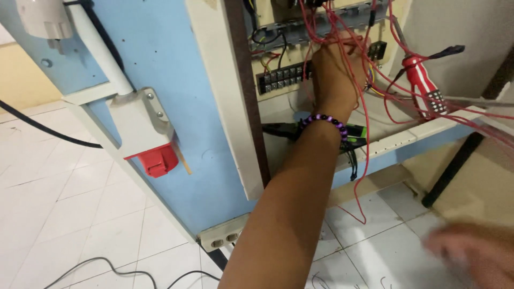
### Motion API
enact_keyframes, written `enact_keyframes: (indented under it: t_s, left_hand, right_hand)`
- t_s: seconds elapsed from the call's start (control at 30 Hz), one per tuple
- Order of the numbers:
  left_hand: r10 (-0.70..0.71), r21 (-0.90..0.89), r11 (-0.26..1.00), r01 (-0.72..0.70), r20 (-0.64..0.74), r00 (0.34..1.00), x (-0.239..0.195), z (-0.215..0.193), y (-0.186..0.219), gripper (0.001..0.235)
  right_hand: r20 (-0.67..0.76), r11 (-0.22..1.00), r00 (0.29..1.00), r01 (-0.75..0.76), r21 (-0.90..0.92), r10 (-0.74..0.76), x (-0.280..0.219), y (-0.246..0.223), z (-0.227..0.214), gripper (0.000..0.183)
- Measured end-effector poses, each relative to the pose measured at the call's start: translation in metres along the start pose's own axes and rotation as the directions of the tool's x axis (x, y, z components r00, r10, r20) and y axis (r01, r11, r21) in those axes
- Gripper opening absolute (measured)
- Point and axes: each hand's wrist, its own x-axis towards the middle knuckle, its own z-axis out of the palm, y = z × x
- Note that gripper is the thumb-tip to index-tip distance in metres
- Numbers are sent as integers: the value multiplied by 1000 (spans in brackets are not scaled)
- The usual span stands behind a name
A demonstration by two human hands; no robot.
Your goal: The person works inside an open electrical panel, stripping wire ends with a red-handled tool and connecting them to terminal blocks using a screwdriver. They repeatedly strip, insert, and tighten wires within the panel.
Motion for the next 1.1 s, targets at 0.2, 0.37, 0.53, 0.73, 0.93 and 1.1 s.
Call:
enact_keyframes:
  t_s: [0.2,0.37,0.53,0.73,0.93,1.1]
  left_hand:
    - [13,-25,1000,-13,19,1000,3,4,-6,43]
    - [-73,-119,990,74,12,997,-2,1,-1,25]
    - [-75,13,997,76,-37,996,14,15,-16,39]
    - [-177,-141,977,159,-125,976,13,23,-6,9]
    - [11,99,995,11,-213,977,29,39,-26,23]
    - [-108,-76,993,93,-222,969,21,37,-22,17]
  right_hand:
    - [-588,925,743,380,-24,-321,31,-219,-75,39]
    - [-611,900,663,363,-243,-432,121,-200,-76,36]
    - [-292,996,954,81,32,-68,151,-213,-93,34]
    - [-456,958,878,240,157,-146,146,-209,-94,44]
    - [-509,900,848,328,287,-146,143,-204,-93,29]
    - [-451,879,886,301,371,-113,147,-197,-91,34]
